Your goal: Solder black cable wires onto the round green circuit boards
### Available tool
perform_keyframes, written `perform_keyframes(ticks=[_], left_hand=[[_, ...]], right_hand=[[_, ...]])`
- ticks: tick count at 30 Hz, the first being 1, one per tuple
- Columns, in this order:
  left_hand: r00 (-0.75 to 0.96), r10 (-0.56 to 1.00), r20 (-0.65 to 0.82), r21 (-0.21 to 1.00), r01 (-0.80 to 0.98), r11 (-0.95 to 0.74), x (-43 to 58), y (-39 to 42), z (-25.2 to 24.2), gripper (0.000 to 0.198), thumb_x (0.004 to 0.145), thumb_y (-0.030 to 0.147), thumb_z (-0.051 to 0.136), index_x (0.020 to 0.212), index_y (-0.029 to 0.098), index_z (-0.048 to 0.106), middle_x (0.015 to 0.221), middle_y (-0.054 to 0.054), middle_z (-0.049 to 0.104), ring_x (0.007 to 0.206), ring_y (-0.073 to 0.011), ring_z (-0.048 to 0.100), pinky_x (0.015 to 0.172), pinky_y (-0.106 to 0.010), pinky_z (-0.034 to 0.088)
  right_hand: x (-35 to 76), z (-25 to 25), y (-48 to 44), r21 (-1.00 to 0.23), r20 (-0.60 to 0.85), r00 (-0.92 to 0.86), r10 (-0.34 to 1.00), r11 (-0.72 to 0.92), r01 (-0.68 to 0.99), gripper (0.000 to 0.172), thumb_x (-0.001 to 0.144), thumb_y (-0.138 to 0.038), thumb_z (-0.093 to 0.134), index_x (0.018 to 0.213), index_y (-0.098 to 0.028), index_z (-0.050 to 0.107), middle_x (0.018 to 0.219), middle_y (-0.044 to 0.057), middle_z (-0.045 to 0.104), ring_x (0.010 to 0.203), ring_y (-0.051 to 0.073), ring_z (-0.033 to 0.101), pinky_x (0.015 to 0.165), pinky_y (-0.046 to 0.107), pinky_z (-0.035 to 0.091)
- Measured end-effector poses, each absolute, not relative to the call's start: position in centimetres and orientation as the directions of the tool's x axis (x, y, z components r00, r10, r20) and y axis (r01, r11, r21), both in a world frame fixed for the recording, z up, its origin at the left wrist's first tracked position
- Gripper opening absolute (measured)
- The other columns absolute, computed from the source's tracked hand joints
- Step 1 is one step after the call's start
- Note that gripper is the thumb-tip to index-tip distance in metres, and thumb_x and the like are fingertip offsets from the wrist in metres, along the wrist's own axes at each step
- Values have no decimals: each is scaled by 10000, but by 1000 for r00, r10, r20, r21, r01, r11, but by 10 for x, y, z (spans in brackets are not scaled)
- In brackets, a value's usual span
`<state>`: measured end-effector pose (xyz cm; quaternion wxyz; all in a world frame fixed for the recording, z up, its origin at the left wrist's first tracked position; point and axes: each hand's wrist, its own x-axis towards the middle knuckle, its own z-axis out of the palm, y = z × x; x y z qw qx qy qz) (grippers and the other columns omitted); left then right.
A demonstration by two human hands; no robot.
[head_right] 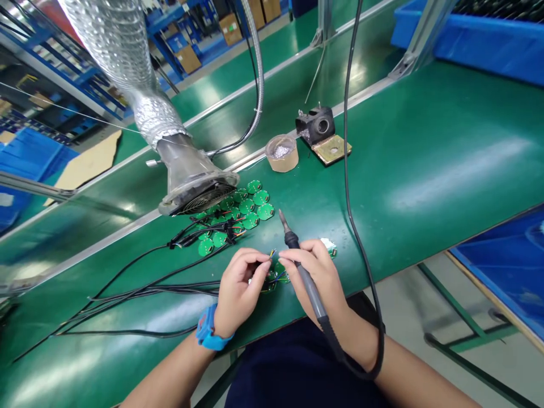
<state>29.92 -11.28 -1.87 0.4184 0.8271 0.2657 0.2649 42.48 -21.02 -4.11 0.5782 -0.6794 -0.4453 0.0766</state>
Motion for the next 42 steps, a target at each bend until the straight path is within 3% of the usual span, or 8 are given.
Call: perform_keyframes(ticks=[7,17,21,24,28,34,38,42], left_hand=[[780,573,251,760,208,-616,298,-113,-14,166,903,109,455,1011,198,544,908,-42,509,860,-131,506,767,-268,456],[823,474,314,736,105,-668,299,-117,-16,174,846,98,563,988,197,577,899,-33,572,876,-132,556,790,-275,482],[755,607,247,807,187,-560,303,-118,-10,172,807,164,642,973,198,612,855,-23,610,824,-127,588,756,-263,495],[737,664,131,899,194,-393,306,-117,-3,36,809,204,641,837,192,662,822,-27,628,798,-134,606,726,-261,508],[731,681,-43,958,224,-180,310,-116,2,103,821,253,621,776,171,664,797,-36,623,726,-133,607,654,-255,515],[809,585,-48,759,411,-505,325,-132,-12,113,843,223,582,800,175,674,800,-49,589,773,-157,567,744,-311,475],[817,574,-54,601,485,-635,336,-138,-22,147,857,222,545,775,153,645,803,-59,535,794,-184,524,751,-348,451],[821,568,-50,556,496,-667,338,-137,-24,138,856,209,542,767,156,633,804,-55,526,794,-185,503,745,-348,437]], right_hand=[[424,-41,-208,-865,365,564,740,46,500,151,861,-199,563,986,-256,624,867,6,499,766,93,544,683,225,480],[437,-37,-219,-848,350,461,815,66,526,152,858,-202,565,985,-267,619,853,4,501,728,93,552,653,236,471],[436,-36,-219,-841,400,458,794,119,528,147,842,-171,573,962,-248,610,812,-3,491,719,97,539,653,241,460],[432,-37,-219,-848,419,500,758,131,513,128,837,-150,572,924,-235,610,789,-7,481,716,97,527,654,239,457],[434,-39,-226,-829,437,525,730,100,551,119,839,-164,577,931,-231,613,817,5,488,733,105,538,661,243,475],[461,-37,-276,-770,412,612,675,-100,630,261,805,-177,618,1059,-236,607,884,34,573,760,135,570,666,271,482],[468,-41,-307,-862,415,664,623,35,506,236,750,-109,612,969,-197,607,797,38,587,663,154,564,560,299,447],[466,-46,-310,-863,438,594,675,130,488,225,729,-51,581,913,-177,600,720,25,559,611,146,551,551,305,461]])
